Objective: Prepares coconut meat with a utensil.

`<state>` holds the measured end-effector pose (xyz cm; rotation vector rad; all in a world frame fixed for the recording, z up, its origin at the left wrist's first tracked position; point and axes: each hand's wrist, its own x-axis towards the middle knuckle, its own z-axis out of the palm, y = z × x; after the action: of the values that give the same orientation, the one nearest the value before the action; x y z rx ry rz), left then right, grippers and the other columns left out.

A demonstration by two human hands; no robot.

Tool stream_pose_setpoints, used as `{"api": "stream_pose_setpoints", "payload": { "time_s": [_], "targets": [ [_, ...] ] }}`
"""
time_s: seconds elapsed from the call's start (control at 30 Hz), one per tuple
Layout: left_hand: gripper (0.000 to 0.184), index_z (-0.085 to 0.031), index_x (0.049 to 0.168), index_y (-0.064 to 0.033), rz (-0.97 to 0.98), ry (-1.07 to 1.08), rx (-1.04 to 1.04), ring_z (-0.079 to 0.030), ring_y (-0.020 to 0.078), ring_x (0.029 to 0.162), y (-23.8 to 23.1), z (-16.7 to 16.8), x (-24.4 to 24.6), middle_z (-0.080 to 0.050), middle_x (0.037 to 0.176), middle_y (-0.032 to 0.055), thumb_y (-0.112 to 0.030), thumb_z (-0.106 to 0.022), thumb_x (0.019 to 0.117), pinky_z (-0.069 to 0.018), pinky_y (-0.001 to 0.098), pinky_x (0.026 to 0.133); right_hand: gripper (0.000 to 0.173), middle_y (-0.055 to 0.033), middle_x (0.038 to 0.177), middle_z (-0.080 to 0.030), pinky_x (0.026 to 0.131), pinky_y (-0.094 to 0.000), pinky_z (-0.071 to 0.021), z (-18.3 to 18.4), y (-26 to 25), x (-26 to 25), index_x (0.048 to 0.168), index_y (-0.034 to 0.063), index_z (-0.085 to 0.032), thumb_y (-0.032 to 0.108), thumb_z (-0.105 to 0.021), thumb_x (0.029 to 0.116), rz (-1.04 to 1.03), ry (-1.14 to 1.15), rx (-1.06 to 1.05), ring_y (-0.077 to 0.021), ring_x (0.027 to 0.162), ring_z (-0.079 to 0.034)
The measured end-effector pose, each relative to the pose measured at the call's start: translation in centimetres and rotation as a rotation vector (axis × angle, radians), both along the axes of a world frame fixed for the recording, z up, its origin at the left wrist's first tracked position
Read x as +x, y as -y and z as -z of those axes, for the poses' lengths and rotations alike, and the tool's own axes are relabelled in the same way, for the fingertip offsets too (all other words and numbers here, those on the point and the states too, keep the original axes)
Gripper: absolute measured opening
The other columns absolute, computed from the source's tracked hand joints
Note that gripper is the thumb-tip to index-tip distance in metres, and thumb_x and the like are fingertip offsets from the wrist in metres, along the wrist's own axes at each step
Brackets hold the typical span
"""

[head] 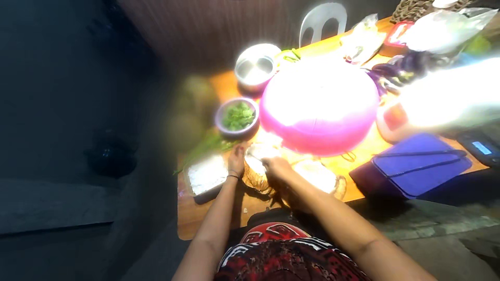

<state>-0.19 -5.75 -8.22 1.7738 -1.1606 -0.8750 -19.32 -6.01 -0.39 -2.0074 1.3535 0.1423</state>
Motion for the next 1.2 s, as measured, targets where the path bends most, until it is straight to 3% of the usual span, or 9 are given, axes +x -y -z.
{"api": "stream_pose_setpoints", "payload": {
  "time_s": [0.23, 0.37, 0.47, 0.57, 0.63, 0.73, 0.97, 1.1, 1.2],
  "targets": [
    [0.046, -0.056, 0.142, -0.0104, -0.011, 0.025, 0.003, -0.064, 0.0271, 0.121, -0.2, -0.3, -0.3, -0.067, 0.129, 0.0166, -0.04, -0.043, 0.1101, -0.0478, 0.0515, 0.106, 0.022, -0.018, 0.116, -0.072, 0.09, -0.067, -0.0525, -1.0, 2.2, -2.5, 0.114, 0.013, -0.075, 0.023, -0.061, 0.1014, -0.141, -0.177, 0.002, -0.0408, 0.112, -0.067],
    [0.045, -0.056, 0.142, -0.0089, -0.006, 0.026, -0.006, -0.063, 0.0271, 0.121, 0.1, -0.2, -0.2, -0.066, 0.13, 0.0173, -0.039, -0.043, 0.1104, -0.0475, 0.0511, 0.107, 0.027, -0.0192, 0.119, -0.071, 0.096, -0.0644, -0.0513, -0.9, 1.5, -0.5, 0.125, 0.0124, -0.071, 0.019, -0.053, 0.1055, -0.065, -0.056, -0.023, -0.0409, 0.116, -0.066],
    [0.044, -0.055, 0.143, -0.0088, -0.013, 0.016, 0.006, -0.063, 0.0292, 0.122, -0.5, -0.8, -0.4, -0.065, 0.131, 0.0182, -0.037, -0.042, 0.1108, -0.047, 0.0519, 0.106, 0.027, -0.0187, 0.121, -0.071, 0.095, -0.0645, -0.0512, -0.1, 0.6, -1.8, 0.124, 0.0126, -0.071, 0.024, -0.056, 0.1052, -0.153, -0.126, 0.038, -0.0399, 0.117, -0.066],
    [0.048, -0.053, 0.146, -0.0171, -0.013, 0.065, 0.073, -0.064, 0.0338, 0.118, -1.2, -2.0, -1.0, -0.065, 0.132, 0.0175, -0.046, -0.04, 0.11, -0.0494, 0.0578, 0.1, 0.024, -0.0173, 0.121, -0.071, 0.094, -0.0663, -0.0515, -1.9, 1.5, -3.3, 0.117, 0.0135, -0.075, 0.025, -0.061, 0.1017, -0.178, -0.203, 0.042, -0.0395, 0.117, -0.066],
    [0.047, -0.054, 0.144, -0.015, -0.009, 0.1, 0.07, -0.064, 0.0346, 0.119, -0.8, -1.6, -1.0, -0.066, 0.13, 0.0184, -0.044, -0.04, 0.1105, -0.0484, 0.0589, 0.101, 0.024, -0.019, 0.121, -0.07, 0.095, -0.0657, -0.0509, -2.0, 2.1, -3.0, 0.116, 0.0112, -0.075, 0.024, -0.059, 0.1032, -0.11, -0.074, 0.006, -0.0402, 0.117, -0.065],
    [0.044, -0.057, 0.142, -0.0092, -0.016, 0.121, 0.062, -0.063, 0.0354, 0.121, -0.3, -1.4, -0.9, -0.066, 0.129, 0.0202, -0.037, -0.043, 0.1107, -0.0464, 0.0591, 0.105, 0.031, -0.0207, 0.127, -0.069, 0.102, -0.0653, -0.0479, -0.6, 2.0, -1.1, 0.128, 0.0113, -0.071, 0.023, -0.053, 0.1071, -0.014, 0.124, 0.05, -0.0405, 0.122, -0.064],
    [0.045, -0.056, 0.142, -0.0081, -0.033, 0.117, 0.052, -0.064, 0.0343, 0.12, -0.5, -1.6, -0.9, -0.067, 0.126, 0.0208, -0.038, -0.042, 0.1109, -0.0468, 0.057, 0.105, 0.024, -0.0208, 0.119, -0.07, 0.093, -0.0677, -0.0512, -1.8, 2.6, -3.2, 0.115, 0.0086, -0.074, 0.024, -0.064, 0.1, -0.146, -0.143, 0.046, -0.0418, 0.115, -0.065],
    [0.047, -0.053, 0.145, -0.0081, -0.03, 0.122, 0.068, -0.064, 0.0375, 0.117, -0.4, -1.7, -1.0, -0.067, 0.124, 0.023, -0.039, -0.042, 0.1108, -0.0469, 0.0599, 0.103, 0.029, -0.0211, 0.128, -0.068, 0.102, -0.0637, -0.0479, -2.6, 1.5, -0.7, 0.129, 0.0091, -0.07, 0.017, -0.054, 0.1058, 0.044, -0.003, 0.034, -0.0413, 0.123, -0.062],
    [0.048, -0.051, 0.147, -0.0071, -0.041, 0.1, 0.083, -0.063, 0.0385, 0.12, -0.1, -1.5, -0.6, -0.066, 0.127, 0.024, -0.037, -0.042, 0.1109, -0.0459, 0.0603, 0.104, 0.028, -0.0232, 0.124, -0.068, 0.098, -0.0645, -0.049, -1.6, 0.7, -1.0, 0.125, 0.0057, -0.068, 0.02, -0.054, 0.1049, -0.079, -0.084, 0.083, -0.0426, 0.12, -0.063]
  ]
}}
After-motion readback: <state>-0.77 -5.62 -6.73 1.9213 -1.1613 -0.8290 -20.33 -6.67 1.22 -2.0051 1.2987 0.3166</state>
